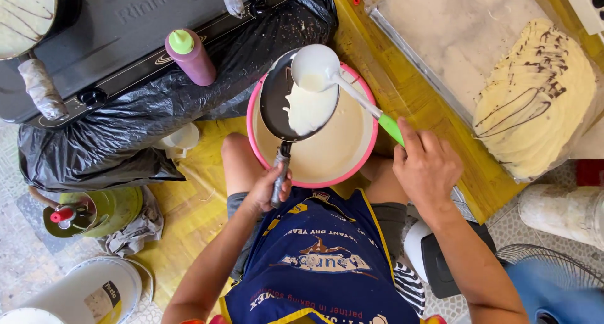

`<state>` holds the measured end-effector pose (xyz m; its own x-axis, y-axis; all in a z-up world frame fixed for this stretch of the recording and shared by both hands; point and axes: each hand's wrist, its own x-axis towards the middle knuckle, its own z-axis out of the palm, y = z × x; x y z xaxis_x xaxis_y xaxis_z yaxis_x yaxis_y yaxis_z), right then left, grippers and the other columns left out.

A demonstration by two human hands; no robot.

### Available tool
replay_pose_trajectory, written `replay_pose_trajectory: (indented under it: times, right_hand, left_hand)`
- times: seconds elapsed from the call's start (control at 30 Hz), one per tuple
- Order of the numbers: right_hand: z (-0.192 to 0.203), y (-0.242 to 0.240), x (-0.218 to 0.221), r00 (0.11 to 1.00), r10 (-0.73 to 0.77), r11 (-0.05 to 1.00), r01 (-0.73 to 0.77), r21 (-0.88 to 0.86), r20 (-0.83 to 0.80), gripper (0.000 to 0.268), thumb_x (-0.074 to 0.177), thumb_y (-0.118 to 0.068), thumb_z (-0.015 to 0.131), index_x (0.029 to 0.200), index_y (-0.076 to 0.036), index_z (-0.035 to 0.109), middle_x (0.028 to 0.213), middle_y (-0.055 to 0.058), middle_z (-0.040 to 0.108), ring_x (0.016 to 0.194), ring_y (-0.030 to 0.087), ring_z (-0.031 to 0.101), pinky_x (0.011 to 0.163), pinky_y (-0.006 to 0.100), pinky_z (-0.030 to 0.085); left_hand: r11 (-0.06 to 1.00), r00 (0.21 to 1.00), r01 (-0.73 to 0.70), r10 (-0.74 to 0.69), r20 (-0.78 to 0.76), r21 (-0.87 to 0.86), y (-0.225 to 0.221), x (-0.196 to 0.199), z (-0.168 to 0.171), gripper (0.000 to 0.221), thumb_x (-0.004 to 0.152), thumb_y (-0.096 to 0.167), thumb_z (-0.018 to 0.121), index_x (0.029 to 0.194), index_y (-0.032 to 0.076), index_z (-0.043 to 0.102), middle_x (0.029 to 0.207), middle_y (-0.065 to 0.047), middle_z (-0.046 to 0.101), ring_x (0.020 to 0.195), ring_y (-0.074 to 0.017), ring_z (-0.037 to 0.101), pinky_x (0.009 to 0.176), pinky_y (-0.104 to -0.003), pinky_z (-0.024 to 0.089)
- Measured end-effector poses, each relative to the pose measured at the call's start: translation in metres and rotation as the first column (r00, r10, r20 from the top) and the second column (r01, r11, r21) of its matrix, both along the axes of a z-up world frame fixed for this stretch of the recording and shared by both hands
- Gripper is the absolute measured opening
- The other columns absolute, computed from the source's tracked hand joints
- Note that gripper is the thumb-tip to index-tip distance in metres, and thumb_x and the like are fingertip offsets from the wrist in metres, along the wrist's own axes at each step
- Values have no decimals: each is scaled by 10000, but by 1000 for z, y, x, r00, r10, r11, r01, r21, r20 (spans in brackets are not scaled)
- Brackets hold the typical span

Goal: Making thin crepes by dipping pans into batter and cooking them on a stove.

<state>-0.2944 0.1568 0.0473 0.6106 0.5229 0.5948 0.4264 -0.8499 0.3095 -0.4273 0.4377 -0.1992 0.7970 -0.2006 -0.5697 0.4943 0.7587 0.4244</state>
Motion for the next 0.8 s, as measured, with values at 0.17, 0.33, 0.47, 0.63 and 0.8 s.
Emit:
replay_pose_trajectory:
  times: [0.17, 0.33, 0.47, 0.63, 0.8]
  right_hand:
    - [18, -6, -33, 999, -13, 996, 17, -88, 39, 459, 764, -152, 748, 1181, -329, 822, 861, -58, 628, 664, 142, 585, 683, 230, 526]
    - [4, 0, -41, 999, -51, 996, 52, -65, 17, 440, 762, -179, 749, 1166, -345, 809, 843, -74, 603, 652, 132, 577, 637, 242, 511]
    - [-24, -11, -29, 957, -218, 974, 225, 13, -189, 471, 726, -255, 795, 1186, -357, 793, 822, -61, 627, 662, 192, 650, 623, 317, 562]
    - [-39, -20, -31, 865, -268, 925, 354, 136, -424, 463, 774, -272, 777, 1237, -300, 775, 870, 38, 684, 713, 336, 700, 645, 465, 581]
    - [-56, -35, -34, 832, -299, 883, 427, 195, -467, 442, 789, -299, 760, 1229, -336, 761, 865, 46, 686, 716, 364, 711, 662, 490, 585]
  left_hand:
    - [963, 961, -186, 137, 241, 195, -37, 23, -13, 356, 1007, 274, 684, 898, -61, 634, 529, -174, 559, 339, -234, 580, 342, -303, 484]
    - [987, 990, -47, 26, 136, 154, -29, 47, 59, 441, 1010, 357, 681, 892, -64, 622, 516, -152, 549, 327, -202, 555, 312, -300, 470]
    - [939, 961, 269, -249, -117, 212, -6, 62, 102, 477, 958, 425, 719, 877, -37, 631, 556, -104, 557, 351, -161, 551, 286, -277, 457]
    - [808, 903, 429, -395, -169, 404, -2, 57, 109, 448, 913, 363, 756, 842, -61, 632, 551, -133, 577, 345, -178, 562, 278, -289, 452]
    - [705, 881, 457, -444, -164, 543, -5, 41, 123, 390, 900, 289, 772, 845, -76, 644, 533, -163, 592, 337, -208, 573, 285, -299, 465]
